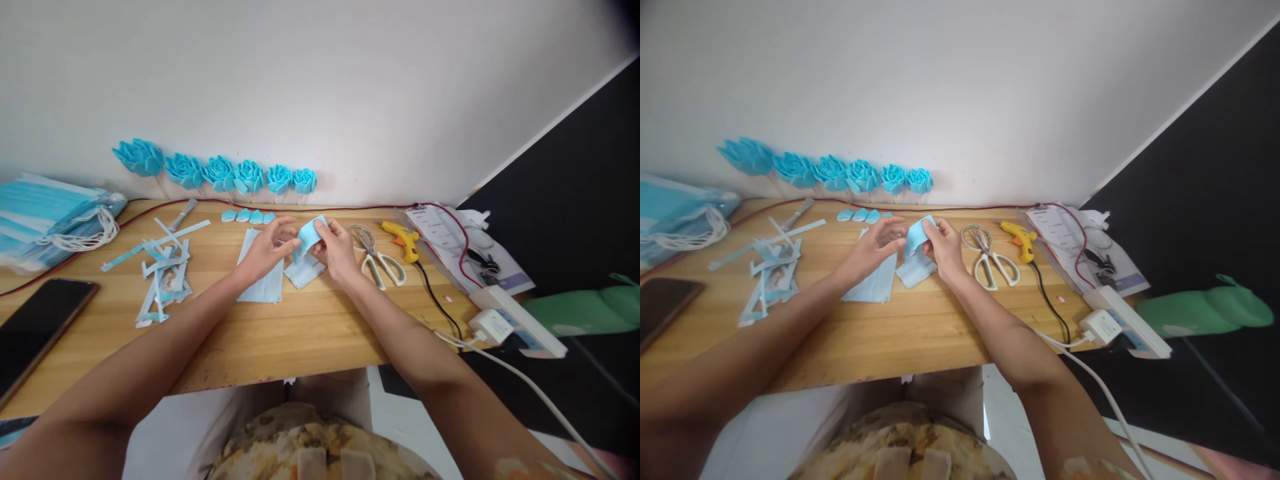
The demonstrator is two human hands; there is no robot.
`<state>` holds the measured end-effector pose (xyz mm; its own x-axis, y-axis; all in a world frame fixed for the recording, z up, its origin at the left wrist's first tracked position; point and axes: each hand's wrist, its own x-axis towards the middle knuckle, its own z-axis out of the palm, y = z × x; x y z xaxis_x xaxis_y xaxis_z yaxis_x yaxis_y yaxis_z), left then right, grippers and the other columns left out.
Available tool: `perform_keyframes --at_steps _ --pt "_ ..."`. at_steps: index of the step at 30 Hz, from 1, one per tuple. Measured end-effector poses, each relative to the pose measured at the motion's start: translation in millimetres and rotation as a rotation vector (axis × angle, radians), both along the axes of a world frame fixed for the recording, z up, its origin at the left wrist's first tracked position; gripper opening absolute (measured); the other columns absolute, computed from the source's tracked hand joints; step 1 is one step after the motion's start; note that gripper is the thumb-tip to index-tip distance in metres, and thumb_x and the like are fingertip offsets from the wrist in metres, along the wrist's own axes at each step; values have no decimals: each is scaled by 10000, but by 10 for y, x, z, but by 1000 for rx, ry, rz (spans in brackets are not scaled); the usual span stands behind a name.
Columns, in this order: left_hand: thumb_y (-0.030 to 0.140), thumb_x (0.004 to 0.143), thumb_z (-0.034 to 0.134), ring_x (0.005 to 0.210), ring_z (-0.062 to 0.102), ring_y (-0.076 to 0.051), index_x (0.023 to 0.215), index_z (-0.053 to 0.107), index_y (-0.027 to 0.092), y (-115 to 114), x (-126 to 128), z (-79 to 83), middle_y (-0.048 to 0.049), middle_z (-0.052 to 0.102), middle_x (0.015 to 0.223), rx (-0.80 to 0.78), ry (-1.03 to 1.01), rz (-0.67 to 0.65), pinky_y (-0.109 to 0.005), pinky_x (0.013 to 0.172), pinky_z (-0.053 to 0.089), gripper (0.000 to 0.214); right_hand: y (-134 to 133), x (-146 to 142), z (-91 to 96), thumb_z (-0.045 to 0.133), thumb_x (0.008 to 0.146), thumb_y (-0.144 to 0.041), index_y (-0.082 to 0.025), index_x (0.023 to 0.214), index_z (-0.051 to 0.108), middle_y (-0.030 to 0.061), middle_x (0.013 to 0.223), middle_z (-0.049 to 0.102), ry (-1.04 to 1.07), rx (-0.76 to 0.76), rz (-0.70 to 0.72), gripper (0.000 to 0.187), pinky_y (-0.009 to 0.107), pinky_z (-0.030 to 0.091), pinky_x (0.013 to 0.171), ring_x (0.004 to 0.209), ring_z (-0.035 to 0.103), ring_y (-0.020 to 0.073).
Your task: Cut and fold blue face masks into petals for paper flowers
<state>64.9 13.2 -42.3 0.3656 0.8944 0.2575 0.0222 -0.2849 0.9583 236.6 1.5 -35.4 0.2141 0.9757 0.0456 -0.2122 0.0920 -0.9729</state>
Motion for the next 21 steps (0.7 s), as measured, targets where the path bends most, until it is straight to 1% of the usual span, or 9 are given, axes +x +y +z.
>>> perform_keyframes --at_steps 2,5,7,9,11,13,16,18,21 --pt "420 809 734 1102 637 -239 1339 483 212 -22 17 19 -111 665 1213 64 43 10 -353 860 497 622 -22 -27 7 765 716 -464 -211 734 585 -66 553 562 -1 -1 2 311 223 394 462 456 465 77" --pt "416 766 788 1183 607 -273 1414 450 230 -60 39 39 -137 606 1360 138 138 49 -372 873 488 754 -42 -47 11 772 710 -455 -213 763 589 -70 546 569 12 -17 4 307 223 419 471 461 484 84" --pt "370 757 792 1192 603 -279 1427 451 228 -73 51 32 -141 591 1393 168 187 62 -373 873 490 765 -50 -54 16 783 704 -461 -218 787 590 -73 545 574 14 -34 15 321 227 430 478 464 493 88" --pt "289 774 751 1173 614 -263 1424 459 220 -69 57 10 -130 617 1361 174 199 63 -364 876 499 716 -54 -59 19 793 700 -483 -224 795 580 -72 554 580 16 -34 37 349 229 435 483 470 501 92" --pt "224 807 674 1118 637 -237 1410 470 217 -53 55 -14 -111 656 1290 137 166 59 -353 868 510 637 -53 -60 17 777 718 -544 -226 793 569 -61 575 589 28 -24 76 387 233 445 493 484 514 96" --pt "208 836 614 1073 654 -220 1388 481 210 -36 48 -25 -100 680 1218 67 95 52 -350 868 514 567 -48 -56 5 729 744 -634 -223 800 575 -41 606 604 45 -22 122 442 241 468 512 511 539 104" --pt "235 855 601 1145 629 -225 1356 495 196 -31 34 -12 -106 665 1225 -39 -22 55 -359 932 505 514 -44 -45 -20 681 742 -722 -215 809 599 -17 677 623 52 -18 167 518 248 498 539 572 571 114" --pt "257 842 624 1182 604 -233 1311 523 190 -37 30 -2 -105 641 1274 -96 -83 95 -360 958 501 485 -51 -40 -24 681 739 -726 -215 809 612 -17 716 616 27 4 187 520 244 498 545 612 576 115" --pt "305 811 665 1066 631 -227 1216 561 173 -39 29 -8 -89 657 1200 -179 -148 141 -338 878 527 438 -73 -42 -6 698 755 -676 -232 909 659 -18 781 626 -56 37 214 472 234 482 567 673 580 117"
